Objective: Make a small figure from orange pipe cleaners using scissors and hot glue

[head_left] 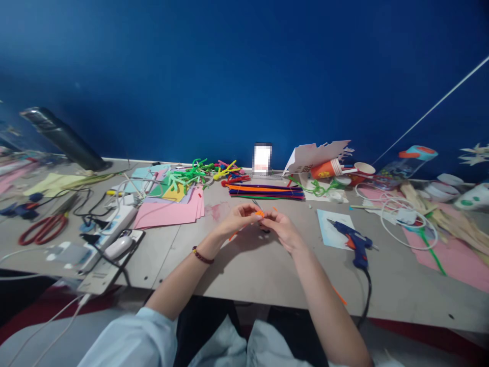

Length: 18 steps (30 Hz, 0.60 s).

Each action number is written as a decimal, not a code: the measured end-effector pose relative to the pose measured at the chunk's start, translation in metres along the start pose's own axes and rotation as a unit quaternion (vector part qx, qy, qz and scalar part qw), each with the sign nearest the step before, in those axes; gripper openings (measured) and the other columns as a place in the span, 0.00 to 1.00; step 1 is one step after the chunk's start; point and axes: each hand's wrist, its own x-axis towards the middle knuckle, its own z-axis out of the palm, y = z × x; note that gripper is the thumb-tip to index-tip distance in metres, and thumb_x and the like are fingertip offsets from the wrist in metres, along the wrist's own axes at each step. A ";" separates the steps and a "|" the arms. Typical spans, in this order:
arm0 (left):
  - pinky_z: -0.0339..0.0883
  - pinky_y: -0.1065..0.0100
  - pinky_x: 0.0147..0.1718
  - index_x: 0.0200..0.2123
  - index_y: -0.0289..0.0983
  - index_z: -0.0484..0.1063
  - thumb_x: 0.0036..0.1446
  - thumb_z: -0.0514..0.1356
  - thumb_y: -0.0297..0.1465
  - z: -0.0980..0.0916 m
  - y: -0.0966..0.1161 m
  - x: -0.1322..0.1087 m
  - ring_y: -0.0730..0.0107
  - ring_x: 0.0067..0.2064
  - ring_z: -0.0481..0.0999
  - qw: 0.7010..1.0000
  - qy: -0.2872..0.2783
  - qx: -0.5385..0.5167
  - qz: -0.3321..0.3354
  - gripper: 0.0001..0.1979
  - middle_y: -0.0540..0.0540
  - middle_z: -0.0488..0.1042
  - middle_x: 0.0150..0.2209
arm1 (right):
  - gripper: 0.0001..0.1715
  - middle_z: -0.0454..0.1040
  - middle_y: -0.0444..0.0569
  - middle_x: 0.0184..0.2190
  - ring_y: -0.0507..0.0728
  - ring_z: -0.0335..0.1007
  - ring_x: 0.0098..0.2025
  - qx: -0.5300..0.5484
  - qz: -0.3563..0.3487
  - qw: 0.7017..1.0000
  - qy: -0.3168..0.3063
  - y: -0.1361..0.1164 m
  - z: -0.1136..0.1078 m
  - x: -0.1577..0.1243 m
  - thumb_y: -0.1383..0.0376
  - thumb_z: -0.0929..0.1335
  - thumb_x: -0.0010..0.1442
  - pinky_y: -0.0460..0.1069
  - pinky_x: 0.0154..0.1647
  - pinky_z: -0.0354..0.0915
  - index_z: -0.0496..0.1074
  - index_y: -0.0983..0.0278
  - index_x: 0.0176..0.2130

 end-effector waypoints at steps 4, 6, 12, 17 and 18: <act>0.65 0.72 0.34 0.32 0.33 0.73 0.43 0.69 0.33 -0.002 -0.002 0.001 0.77 0.29 0.72 0.999 -0.011 -0.032 -0.001 0.14 0.48 0.75 0.31 | 0.16 0.74 0.42 0.23 0.50 0.65 0.25 -0.026 -0.032 0.999 -0.006 -0.001 0.002 -0.001 0.58 0.76 0.40 0.47 0.31 0.59 0.72 0.64 0.27; 0.65 0.73 0.32 0.31 0.33 0.73 0.42 0.70 0.32 -0.001 -0.003 0.002 0.78 0.28 0.72 0.998 -0.007 -0.055 -0.010 0.13 0.49 0.75 0.29 | 0.16 0.74 0.42 0.23 0.50 0.65 0.25 -0.029 -0.039 0.999 -0.006 -0.001 0.003 -0.001 0.58 0.76 0.40 0.47 0.31 0.58 0.72 0.64 0.27; 0.65 0.75 0.29 0.29 0.33 0.73 0.39 0.71 0.31 0.006 -0.001 0.001 0.78 0.25 0.73 0.986 0.012 -0.152 -0.065 0.13 0.49 0.75 0.25 | 0.15 0.75 0.44 0.26 0.52 0.69 0.29 -0.014 -0.057 0.998 -0.018 -0.004 0.003 -0.003 0.56 0.75 0.43 0.49 0.35 0.61 0.73 0.63 0.28; 0.65 0.76 0.28 0.29 0.32 0.75 0.40 0.71 0.32 0.006 -0.003 0.001 0.77 0.25 0.74 0.984 0.015 -0.167 -0.062 0.13 0.48 0.76 0.24 | 0.15 0.74 0.44 0.25 0.52 0.68 0.29 -0.053 -0.110 0.993 -0.003 -0.006 0.003 -0.002 0.55 0.73 0.46 0.49 0.36 0.61 0.73 0.62 0.29; 0.65 0.76 0.28 0.29 0.31 0.75 0.40 0.70 0.32 0.006 -0.003 0.001 0.77 0.25 0.74 0.984 0.015 -0.166 -0.059 0.13 0.48 0.75 0.23 | 0.15 0.74 0.44 0.25 0.52 0.68 0.29 -0.060 -0.117 0.991 0.005 -0.005 0.004 -0.001 0.54 0.73 0.46 0.49 0.36 0.62 0.72 0.62 0.29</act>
